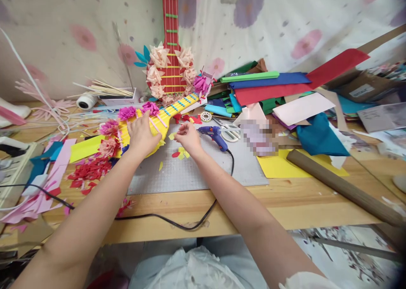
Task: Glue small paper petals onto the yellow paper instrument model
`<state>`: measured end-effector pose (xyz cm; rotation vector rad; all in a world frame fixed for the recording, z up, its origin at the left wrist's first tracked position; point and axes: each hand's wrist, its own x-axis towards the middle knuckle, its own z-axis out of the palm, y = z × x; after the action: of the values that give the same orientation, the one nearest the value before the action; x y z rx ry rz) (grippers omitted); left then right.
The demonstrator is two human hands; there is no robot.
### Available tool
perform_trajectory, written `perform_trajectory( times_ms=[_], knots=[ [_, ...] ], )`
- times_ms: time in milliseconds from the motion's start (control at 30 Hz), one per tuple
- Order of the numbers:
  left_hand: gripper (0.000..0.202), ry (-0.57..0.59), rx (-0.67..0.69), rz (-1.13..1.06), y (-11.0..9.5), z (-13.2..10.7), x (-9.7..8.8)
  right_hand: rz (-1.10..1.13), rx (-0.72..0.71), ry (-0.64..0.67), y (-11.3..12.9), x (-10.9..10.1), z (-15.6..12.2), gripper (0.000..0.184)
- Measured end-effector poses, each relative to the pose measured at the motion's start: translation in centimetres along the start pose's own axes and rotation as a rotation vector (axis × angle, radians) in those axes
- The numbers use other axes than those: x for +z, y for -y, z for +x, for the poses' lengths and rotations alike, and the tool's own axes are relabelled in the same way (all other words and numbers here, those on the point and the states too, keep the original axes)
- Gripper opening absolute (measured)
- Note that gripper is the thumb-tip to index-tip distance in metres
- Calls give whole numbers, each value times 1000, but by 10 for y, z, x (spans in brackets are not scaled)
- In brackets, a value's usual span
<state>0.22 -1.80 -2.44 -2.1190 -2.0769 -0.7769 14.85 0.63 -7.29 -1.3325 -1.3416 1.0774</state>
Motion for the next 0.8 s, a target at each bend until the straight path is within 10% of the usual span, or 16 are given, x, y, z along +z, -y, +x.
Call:
perform_trajectory(
  times_ms=[800],
  knots=[
    [65, 46, 71, -93, 21, -8, -7, -135, -49, 42, 14, 32, -2, 22]
  ],
)
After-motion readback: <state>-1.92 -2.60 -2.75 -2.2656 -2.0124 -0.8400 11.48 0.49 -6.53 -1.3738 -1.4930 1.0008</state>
